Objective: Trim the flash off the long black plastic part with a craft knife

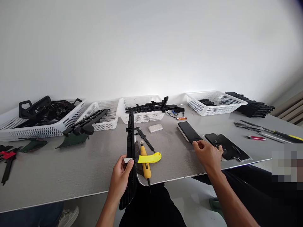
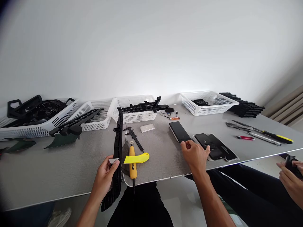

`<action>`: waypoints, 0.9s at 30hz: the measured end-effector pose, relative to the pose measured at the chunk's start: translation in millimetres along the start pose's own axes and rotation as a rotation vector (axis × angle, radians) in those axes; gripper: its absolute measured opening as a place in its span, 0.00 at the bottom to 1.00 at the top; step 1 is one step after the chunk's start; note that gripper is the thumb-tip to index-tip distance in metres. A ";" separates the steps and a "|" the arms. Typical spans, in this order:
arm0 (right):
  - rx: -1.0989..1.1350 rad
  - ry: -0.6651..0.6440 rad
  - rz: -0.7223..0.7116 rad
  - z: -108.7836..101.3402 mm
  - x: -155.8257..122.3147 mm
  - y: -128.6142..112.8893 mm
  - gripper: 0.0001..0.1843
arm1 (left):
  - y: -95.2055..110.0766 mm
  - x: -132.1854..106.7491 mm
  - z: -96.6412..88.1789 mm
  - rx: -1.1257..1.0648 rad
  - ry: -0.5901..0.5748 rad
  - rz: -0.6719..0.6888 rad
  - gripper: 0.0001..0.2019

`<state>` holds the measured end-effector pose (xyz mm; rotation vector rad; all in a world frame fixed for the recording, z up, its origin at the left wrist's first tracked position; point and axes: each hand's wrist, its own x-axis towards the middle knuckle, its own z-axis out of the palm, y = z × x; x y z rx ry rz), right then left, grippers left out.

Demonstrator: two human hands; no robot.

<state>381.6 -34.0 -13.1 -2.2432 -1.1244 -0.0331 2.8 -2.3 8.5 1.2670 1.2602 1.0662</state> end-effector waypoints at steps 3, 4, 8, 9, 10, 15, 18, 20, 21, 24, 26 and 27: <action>0.011 0.003 -0.013 -1.0 1.1 0.5 0.25 | -0.3 0.2 -0.5 0.014 0.007 -0.004 0.31; 0.014 0.009 -0.017 -1.5 1.0 0.4 0.25 | -0.5 0.3 -0.7 0.018 0.009 -0.007 0.31; 0.028 0.044 -0.038 -2.7 -4.9 -3.5 0.24 | -1.0 0.4 -0.5 0.018 0.013 -0.017 0.32; 0.034 0.051 -0.045 -2.3 -8.3 -5.6 0.24 | -1.1 0.4 -0.3 0.015 0.012 -0.016 0.32; 0.041 0.055 -0.055 -1.5 -12.5 -8.1 0.23 | -1.3 0.5 -0.1 0.013 0.012 -0.014 0.32; 0.110 0.040 -0.174 6.6 -38.9 -25.3 0.22 | -3.6 1.1 -0.5 0.023 0.013 -0.009 0.32; 0.178 -0.001 -0.291 10.6 -55.2 -39.5 0.21 | -4.8 0.9 -1.1 0.037 0.014 -0.010 0.32; 0.238 -0.061 -0.390 12.6 -67.3 -52.0 0.18 | -5.0 0.9 -1.0 0.042 0.014 -0.013 0.32; 0.272 -0.098 -0.448 13.8 -73.8 -59.1 0.14 | -5.1 0.9 -0.9 0.044 0.016 -0.013 0.32; 0.405 -0.236 -0.635 19.3 -92.3 -82.4 0.17 | -6.4 1.3 -0.5 0.033 0.016 -0.015 0.33; 0.498 -0.328 -0.703 25.2 -100.4 -96.9 0.24 | -8.0 1.6 -0.6 0.020 0.012 -0.012 0.32; 0.526 -0.367 -0.719 28.6 -102.5 -103.0 0.25 | -8.8 1.7 -0.8 0.014 0.009 -0.008 0.32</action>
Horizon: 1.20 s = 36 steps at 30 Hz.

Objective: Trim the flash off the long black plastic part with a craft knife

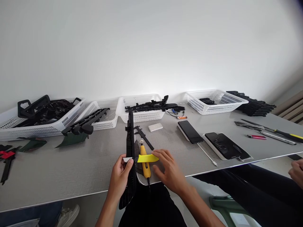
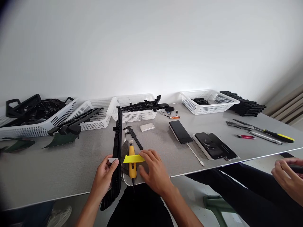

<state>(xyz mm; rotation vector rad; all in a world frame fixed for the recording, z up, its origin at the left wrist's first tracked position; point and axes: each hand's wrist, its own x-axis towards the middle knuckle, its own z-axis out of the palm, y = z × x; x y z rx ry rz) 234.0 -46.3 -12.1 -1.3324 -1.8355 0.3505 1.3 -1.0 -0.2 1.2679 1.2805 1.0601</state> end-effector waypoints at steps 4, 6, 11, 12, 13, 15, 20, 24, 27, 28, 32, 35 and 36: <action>0.068 -0.064 0.038 14.7 12.3 -1.2 0.20 | -1.6 0.5 -1.6 -0.027 -0.021 -0.003 0.31; 0.081 -0.068 0.054 17.6 14.8 1.4 0.15 | -1.5 1.0 -2.3 -0.047 -0.036 -0.011 0.31; 0.096 -0.068 0.080 17.4 13.0 3.8 0.13 | -1.7 2.8 -3.4 -0.086 -0.078 0.004 0.32; 0.100 -0.070 0.084 16.5 12.5 3.1 0.13 | -1.8 2.8 -3.7 -0.088 -0.082 0.007 0.31; 0.105 -0.074 0.087 15.5 12.2 2.2 0.12 | -1.8 2.8 -4.0 -0.087 -0.087 0.008 0.30; 0.127 -0.078 0.101 13.0 12.0 -0.2 0.12 | -1.8 2.4 -4.7 -0.081 -0.100 0.006 0.29; 0.199 -0.084 0.157 6.8 11.6 -5.6 0.11 | -3.0 2.0 -5.3 -0.087 -0.109 0.015 0.27; 0.211 -0.086 0.193 5.9 10.7 -5.9 0.10 | -3.3 2.1 -4.7 -0.107 -0.089 0.006 0.27; 0.216 -0.103 0.200 6.7 10.0 -4.2 0.10 | -2.4 1.4 -4.6 -0.116 -0.085 0.003 0.27; 0.219 -0.111 0.200 6.9 9.7 -3.7 0.10 | -2.1 1.0 -4.6 -0.116 -0.089 0.001 0.27; 0.229 -0.128 0.207 6.8 8.8 -2.4 0.10 | -1.1 -0.7 -5.7 -0.097 -0.091 0.006 0.25; 0.236 -0.136 0.209 6.5 8.4 -2.3 0.11 | 0.4 -2.0 -7.0 -0.089 -0.091 0.016 0.23; 0.240 -0.138 0.209 6.4 8.3 -2.3 0.11 | 1.1 -2.5 -7.4 -0.089 -0.093 0.019 0.23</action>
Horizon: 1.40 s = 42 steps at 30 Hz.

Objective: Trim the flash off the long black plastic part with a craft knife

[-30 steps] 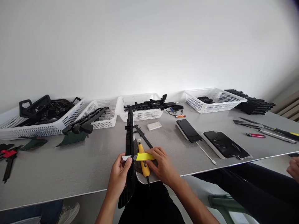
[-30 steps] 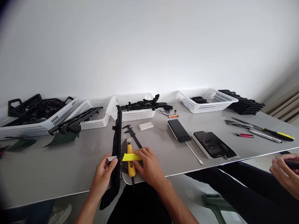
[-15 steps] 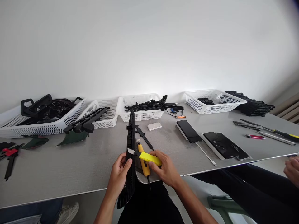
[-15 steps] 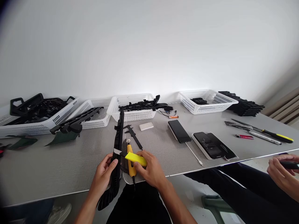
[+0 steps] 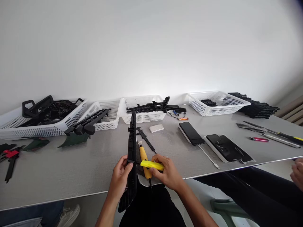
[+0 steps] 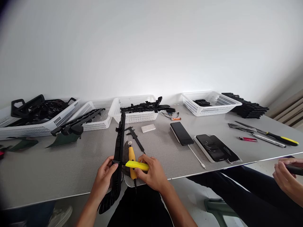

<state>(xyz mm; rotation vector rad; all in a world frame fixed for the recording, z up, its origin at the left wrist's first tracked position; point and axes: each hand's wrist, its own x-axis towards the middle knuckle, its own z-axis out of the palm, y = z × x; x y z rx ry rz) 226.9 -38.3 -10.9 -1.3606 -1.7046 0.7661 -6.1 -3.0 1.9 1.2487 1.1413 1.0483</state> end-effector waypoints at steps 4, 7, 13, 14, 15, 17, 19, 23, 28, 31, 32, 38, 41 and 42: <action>0.014 -0.002 0.007 0.1 0.0 -0.1 0.13 | 2.8 -1.7 -1.2 0.000 -0.012 0.000 0.24; 0.021 0.000 0.013 0.1 -0.1 -0.3 0.13 | 3.7 -2.6 -1.9 0.005 -0.020 -0.010 0.25; 0.027 0.002 0.017 -0.2 0.1 -1.8 0.14 | 3.3 -2.3 -1.4 0.015 -0.003 -0.034 0.28; 0.030 0.002 0.019 -0.2 0.3 -2.1 0.14 | 3.5 -2.3 -1.1 0.015 -0.002 -0.031 0.28; 0.033 0.001 0.021 -0.3 0.5 -2.4 0.14 | 3.8 -2.3 -0.9 0.016 -0.003 -0.028 0.28; 0.041 0.000 0.026 -0.5 0.9 -2.9 0.13 | 4.7 -2.6 -0.7 0.018 0.001 -0.021 0.27; 0.048 0.000 0.032 -0.7 1.2 -3.2 0.12 | 5.4 -2.8 -0.7 0.020 0.011 -0.021 0.26; 0.062 0.001 0.033 -1.0 1.0 -3.3 0.13 | 4.6 -2.1 -1.3 -0.002 0.029 -0.022 0.26; 0.080 -0.012 0.035 -1.9 -1.5 -3.2 0.16 | 1.2 -2.2 0.2 -0.067 0.030 -0.030 0.26; 0.090 -0.026 0.038 -2.2 -2.4 -2.1 0.16 | -0.6 -4.0 1.3 -0.100 0.026 -0.028 0.26; 0.087 -0.032 0.038 -2.1 -2.3 -1.5 0.16 | -1.3 -4.7 1.4 -0.103 0.027 -0.026 0.25; 0.065 -0.035 0.093 -0.4 -3.4 2.6 0.21 | -3.1 -8.9 0.5 -0.093 0.000 -0.028 0.24; 0.075 -0.025 0.090 -1.1 -5.7 4.2 0.22 | -3.7 -9.5 0.2 -0.091 -0.010 -0.025 0.23; 0.077 -0.032 0.082 -1.6 -6.4 4.5 0.22 | -4.3 -9.5 0.2 -0.091 -0.011 -0.022 0.23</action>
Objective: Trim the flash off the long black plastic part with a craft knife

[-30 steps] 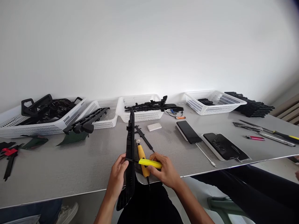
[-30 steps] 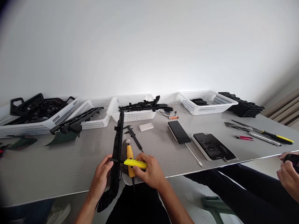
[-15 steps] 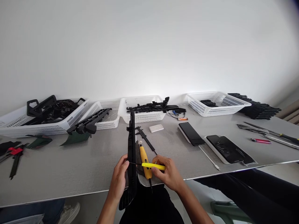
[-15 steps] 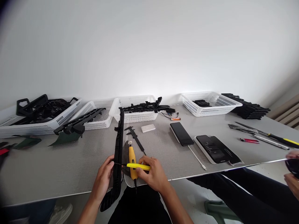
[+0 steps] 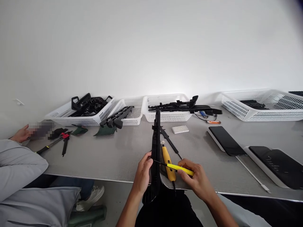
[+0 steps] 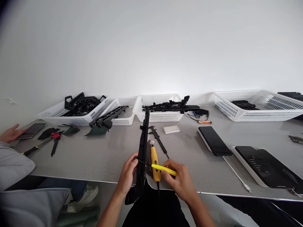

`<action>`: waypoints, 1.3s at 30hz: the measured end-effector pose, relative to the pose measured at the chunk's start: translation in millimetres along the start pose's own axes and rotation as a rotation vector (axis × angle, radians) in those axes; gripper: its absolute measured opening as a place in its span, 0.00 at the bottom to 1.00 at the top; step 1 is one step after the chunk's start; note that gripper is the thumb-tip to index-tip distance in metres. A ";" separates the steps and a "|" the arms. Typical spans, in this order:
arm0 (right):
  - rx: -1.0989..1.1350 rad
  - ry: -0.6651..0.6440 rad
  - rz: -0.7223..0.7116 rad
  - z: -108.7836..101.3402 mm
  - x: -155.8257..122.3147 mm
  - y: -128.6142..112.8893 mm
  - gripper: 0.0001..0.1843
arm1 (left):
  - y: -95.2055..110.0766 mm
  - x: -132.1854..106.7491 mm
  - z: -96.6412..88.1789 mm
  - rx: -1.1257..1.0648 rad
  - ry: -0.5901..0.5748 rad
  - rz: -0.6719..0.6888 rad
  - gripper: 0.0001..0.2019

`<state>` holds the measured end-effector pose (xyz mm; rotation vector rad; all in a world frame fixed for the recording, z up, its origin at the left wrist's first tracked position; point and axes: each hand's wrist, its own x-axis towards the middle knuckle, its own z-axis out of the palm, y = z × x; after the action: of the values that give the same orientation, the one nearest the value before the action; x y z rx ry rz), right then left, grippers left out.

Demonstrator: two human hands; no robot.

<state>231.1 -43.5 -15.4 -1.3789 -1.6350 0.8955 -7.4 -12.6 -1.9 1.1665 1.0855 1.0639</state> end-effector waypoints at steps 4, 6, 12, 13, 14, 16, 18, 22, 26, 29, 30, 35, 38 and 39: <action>-0.008 -0.031 -0.012 -1.8 -0.7 -0.2 0.22 | -4.7 0.6 -0.8 -0.004 0.018 0.007 0.23; -0.020 -0.025 -0.017 -2.2 -0.2 -0.4 0.23 | -7.3 0.9 -1.3 -0.001 0.034 -0.004 0.23; -0.045 -0.012 -0.044 -1.8 0.1 -0.2 0.21 | -8.7 1.8 -0.3 0.007 0.019 0.023 0.24; -0.048 -0.010 -0.045 -1.6 -0.4 -0.4 0.21 | -8.3 1.7 -0.1 0.012 0.022 0.021 0.24; -0.050 -0.008 -0.043 -1.5 -1.0 -0.6 0.21 | -7.9 1.4 0.1 0.016 0.024 0.015 0.24; -0.046 -0.007 -0.032 -1.0 -2.4 -0.7 0.21 | -7.2 0.8 0.0 0.022 0.016 0.000 0.25; -0.042 -0.011 -0.025 -0.6 -3.6 -0.3 0.21 | -6.8 0.2 -0.5 0.019 -0.005 -0.001 0.25; -0.051 -0.006 -0.052 0.0 -3.8 -0.2 0.21 | -7.1 -0.2 -1.0 0.013 -0.010 0.023 0.25; -0.078 0.020 -0.066 -0.3 -3.1 -1.4 0.19 | -6.7 -0.1 -0.1 0.018 0.003 0.019 0.24; -0.084 -0.004 -0.073 -0.6 -3.2 -1.3 0.19 | -4.4 -0.2 1.1 0.025 -0.006 0.013 0.24; -0.082 -0.006 -0.074 -0.6 -3.4 -1.1 0.19 | -3.5 -0.3 1.5 0.026 -0.006 0.015 0.24; -0.088 0.018 -0.062 -0.8 -3.9 -0.8 0.22 | -1.5 -1.1 2.8 0.018 -0.001 0.018 0.23; -0.093 0.014 -0.066 -0.9 -3.7 -2.2 0.22 | -2.7 -1.4 2.4 0.000 -0.017 0.021 0.23; -0.091 0.014 -0.067 -1.0 -3.6 -2.7 0.21 | -3.2 -1.3 2.2 -0.005 -0.019 0.022 0.23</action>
<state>231.1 -47.5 -13.0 -1.3800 -1.7199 0.7791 -5.3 -14.6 -4.8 1.1848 1.0571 1.0697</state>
